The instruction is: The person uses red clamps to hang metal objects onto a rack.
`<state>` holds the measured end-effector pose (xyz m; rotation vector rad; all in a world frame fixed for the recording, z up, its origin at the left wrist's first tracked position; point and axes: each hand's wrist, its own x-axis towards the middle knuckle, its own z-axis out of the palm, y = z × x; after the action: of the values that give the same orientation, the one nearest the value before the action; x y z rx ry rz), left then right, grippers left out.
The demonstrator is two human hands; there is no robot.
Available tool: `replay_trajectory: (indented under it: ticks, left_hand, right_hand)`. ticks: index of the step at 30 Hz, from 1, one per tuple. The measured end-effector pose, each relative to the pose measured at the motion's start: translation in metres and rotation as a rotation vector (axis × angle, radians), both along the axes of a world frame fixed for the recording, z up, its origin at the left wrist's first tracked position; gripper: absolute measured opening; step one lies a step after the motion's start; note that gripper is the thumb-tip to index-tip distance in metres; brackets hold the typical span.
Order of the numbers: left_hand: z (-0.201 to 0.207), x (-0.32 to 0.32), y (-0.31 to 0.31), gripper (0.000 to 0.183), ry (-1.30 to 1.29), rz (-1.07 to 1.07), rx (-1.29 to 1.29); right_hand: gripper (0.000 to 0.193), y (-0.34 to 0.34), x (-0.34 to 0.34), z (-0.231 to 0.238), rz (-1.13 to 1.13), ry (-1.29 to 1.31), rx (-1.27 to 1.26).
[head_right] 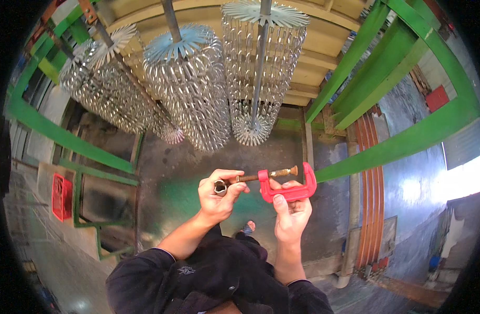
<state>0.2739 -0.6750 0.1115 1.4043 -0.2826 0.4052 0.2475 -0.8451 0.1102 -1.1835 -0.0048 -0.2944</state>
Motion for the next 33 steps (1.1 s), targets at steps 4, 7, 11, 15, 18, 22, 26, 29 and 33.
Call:
replay_trajectory:
  ticks: [4, 7, 11, 15, 18, 22, 26, 29, 33]
  left_hand:
    - [-0.005, -0.019, -0.016, 0.020, -0.039, 0.087, 0.099]
    - [-0.006, -0.028, -0.020, 0.020, -0.023, 0.127, 0.070]
    - [-0.018, -0.033, -0.008, 0.025, 0.109, 0.092, 0.101]
    - [-0.008, -0.030, 0.044, 0.035, 0.182, -0.049, 0.568]
    - [0.005, -0.016, 0.081, 0.037, -0.072, -0.139, 0.926]
    - [0.033, -0.005, 0.103, 0.027, -0.205, -0.227, 1.214]
    - [0.053, 0.000, 0.130, 0.030, -0.244, -0.283, 1.422]
    - [0.052, 0.002, 0.150, 0.042, -0.185, -0.288, 1.559]
    - [0.053, 0.004, 0.167, 0.046, -0.292, -0.220, 1.503]
  right_hand:
    - [0.039, -0.019, -0.012, 0.007, 0.093, 0.044, 0.093]
    - [0.037, -0.022, -0.012, 0.007, 0.156, 0.045, 0.107]
    - [0.031, -0.018, -0.009, -0.007, 0.162, 0.073, 0.073]
    - [0.025, -0.003, -0.007, 0.005, 0.190, 0.110, 0.049]
    - [0.018, 0.012, -0.001, 0.025, 0.192, 0.109, -0.102]
    - [0.013, 0.043, 0.011, 0.035, 0.261, 0.171, -0.037]
    - [0.017, 0.076, 0.018, 0.034, 0.296, 0.182, -0.075]
    - [0.013, 0.102, 0.023, 0.033, 0.285, 0.151, -0.064]
    - [0.012, 0.134, 0.030, 0.024, 0.249, 0.145, -0.069]
